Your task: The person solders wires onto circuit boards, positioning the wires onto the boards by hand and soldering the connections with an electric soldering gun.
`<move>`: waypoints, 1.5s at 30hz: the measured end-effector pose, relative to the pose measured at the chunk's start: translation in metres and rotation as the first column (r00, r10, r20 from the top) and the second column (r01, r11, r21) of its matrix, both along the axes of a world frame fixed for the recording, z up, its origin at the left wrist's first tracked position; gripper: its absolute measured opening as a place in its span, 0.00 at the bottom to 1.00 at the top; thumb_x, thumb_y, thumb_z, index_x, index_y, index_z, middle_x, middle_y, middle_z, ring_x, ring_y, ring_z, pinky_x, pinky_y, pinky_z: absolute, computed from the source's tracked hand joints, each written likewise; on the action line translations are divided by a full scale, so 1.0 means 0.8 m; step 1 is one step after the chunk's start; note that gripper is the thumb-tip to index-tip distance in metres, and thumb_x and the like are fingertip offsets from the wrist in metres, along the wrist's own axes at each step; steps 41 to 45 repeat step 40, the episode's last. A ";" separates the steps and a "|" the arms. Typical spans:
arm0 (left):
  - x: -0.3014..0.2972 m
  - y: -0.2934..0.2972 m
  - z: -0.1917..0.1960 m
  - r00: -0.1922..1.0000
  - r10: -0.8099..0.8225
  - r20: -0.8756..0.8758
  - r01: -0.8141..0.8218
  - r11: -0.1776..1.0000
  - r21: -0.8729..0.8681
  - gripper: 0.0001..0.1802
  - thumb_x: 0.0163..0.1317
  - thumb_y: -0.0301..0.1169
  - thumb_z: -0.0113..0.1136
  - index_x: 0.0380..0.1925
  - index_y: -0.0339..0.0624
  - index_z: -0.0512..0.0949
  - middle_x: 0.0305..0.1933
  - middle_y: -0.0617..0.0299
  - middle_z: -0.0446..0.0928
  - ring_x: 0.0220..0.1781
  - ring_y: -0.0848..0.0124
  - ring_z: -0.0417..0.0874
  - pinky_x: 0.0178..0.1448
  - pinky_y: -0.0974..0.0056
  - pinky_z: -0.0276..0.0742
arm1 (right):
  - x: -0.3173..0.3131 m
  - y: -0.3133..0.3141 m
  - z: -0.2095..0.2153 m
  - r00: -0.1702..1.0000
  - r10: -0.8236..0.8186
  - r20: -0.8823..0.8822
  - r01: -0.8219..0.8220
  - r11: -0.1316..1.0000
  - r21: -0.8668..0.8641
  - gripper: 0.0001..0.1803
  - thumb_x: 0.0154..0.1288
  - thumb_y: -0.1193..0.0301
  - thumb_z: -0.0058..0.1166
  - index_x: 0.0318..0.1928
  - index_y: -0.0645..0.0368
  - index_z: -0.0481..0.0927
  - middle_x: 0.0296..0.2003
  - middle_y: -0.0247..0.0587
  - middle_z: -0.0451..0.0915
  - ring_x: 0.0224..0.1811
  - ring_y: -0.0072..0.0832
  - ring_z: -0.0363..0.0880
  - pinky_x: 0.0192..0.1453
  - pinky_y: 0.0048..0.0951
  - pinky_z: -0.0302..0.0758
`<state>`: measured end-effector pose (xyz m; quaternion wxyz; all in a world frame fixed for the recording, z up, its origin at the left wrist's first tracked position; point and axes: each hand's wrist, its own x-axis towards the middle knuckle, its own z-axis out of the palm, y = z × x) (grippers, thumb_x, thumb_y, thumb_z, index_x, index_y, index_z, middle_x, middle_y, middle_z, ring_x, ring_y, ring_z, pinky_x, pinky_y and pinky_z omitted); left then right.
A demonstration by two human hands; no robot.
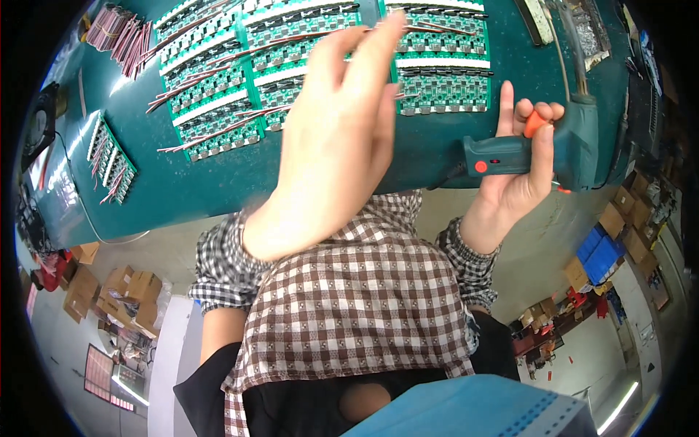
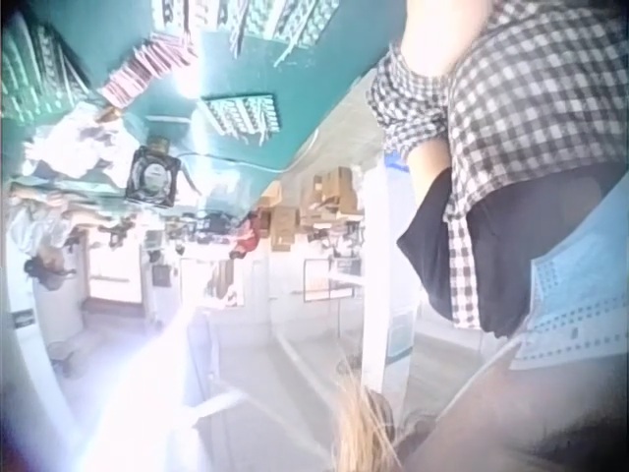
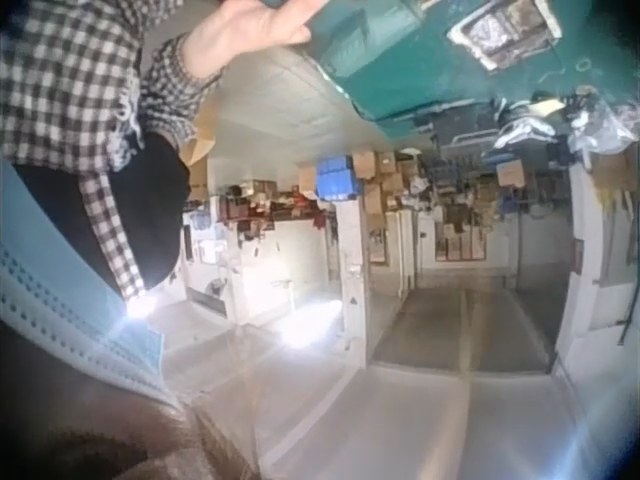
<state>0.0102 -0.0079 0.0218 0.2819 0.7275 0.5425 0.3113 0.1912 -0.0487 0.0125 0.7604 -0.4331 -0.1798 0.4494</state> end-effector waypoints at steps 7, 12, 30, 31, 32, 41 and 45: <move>-0.007 -0.029 -0.016 0.952 -0.232 -0.198 0.271 0.943 0.196 0.20 0.43 0.21 0.63 0.40 0.46 0.81 0.44 0.59 0.73 0.42 0.62 0.74 0.45 0.60 0.70 | 0.007 0.011 -0.016 0.984 0.146 -0.100 -0.144 0.989 0.028 0.16 0.61 0.78 0.52 0.48 0.62 0.66 0.39 0.36 0.74 0.44 0.32 0.76 0.75 0.50 0.44; -0.006 -0.031 -0.008 0.914 -0.191 -0.359 0.249 0.960 0.125 0.20 0.45 0.28 0.66 0.43 0.50 0.80 0.46 0.64 0.73 0.47 0.63 0.72 0.51 0.57 0.65 | 0.001 0.009 -0.018 0.981 0.128 -0.145 -0.126 0.992 0.021 0.16 0.60 0.79 0.52 0.48 0.62 0.66 0.38 0.36 0.74 0.44 0.31 0.76 0.75 0.50 0.44; 0.004 -0.030 -0.013 0.938 -0.178 -0.298 0.206 0.977 0.064 0.21 0.46 0.28 0.66 0.45 0.51 0.79 0.45 0.62 0.71 0.51 0.61 0.71 0.53 0.55 0.64 | 0.005 0.010 -0.020 0.982 0.145 -0.119 -0.144 0.989 0.017 0.15 0.61 0.79 0.51 0.48 0.62 0.66 0.38 0.36 0.73 0.44 0.30 0.75 0.75 0.49 0.46; 0.003 -0.029 -0.012 0.934 -0.187 -0.304 0.216 0.974 0.065 0.22 0.46 0.28 0.66 0.45 0.51 0.79 0.46 0.62 0.71 0.51 0.61 0.71 0.52 0.54 0.64 | 0.005 0.009 -0.019 0.982 0.146 -0.120 -0.144 0.989 0.021 0.15 0.61 0.80 0.51 0.48 0.62 0.66 0.38 0.36 0.73 0.44 0.30 0.76 0.75 0.49 0.46; 0.003 -0.028 -0.012 0.930 -0.196 -0.310 0.227 0.972 0.066 0.22 0.46 0.28 0.66 0.46 0.52 0.79 0.46 0.61 0.70 0.51 0.61 0.71 0.52 0.54 0.64 | 0.005 0.009 -0.019 0.982 0.144 -0.121 -0.142 0.990 0.020 0.15 0.61 0.80 0.51 0.48 0.62 0.66 0.38 0.36 0.73 0.44 0.30 0.76 0.75 0.49 0.46; 0.002 -0.034 -0.008 0.934 -0.233 -0.271 0.238 0.971 -0.017 0.25 0.47 0.28 0.65 0.49 0.53 0.78 0.49 0.60 0.69 0.53 0.61 0.70 0.61 0.49 0.59 | 0.009 0.007 -0.025 0.975 0.176 -0.134 -0.170 0.984 0.061 0.15 0.62 0.79 0.50 0.49 0.62 0.66 0.39 0.37 0.74 0.44 0.31 0.76 0.75 0.49 0.45; 0.002 -0.034 -0.008 0.934 -0.233 -0.271 0.238 0.971 -0.017 0.25 0.47 0.28 0.65 0.49 0.53 0.78 0.49 0.60 0.69 0.53 0.61 0.70 0.61 0.49 0.59 | 0.009 0.007 -0.025 0.975 0.176 -0.134 -0.170 0.984 0.061 0.15 0.62 0.79 0.50 0.49 0.62 0.66 0.39 0.37 0.74 0.44 0.31 0.76 0.75 0.49 0.45</move>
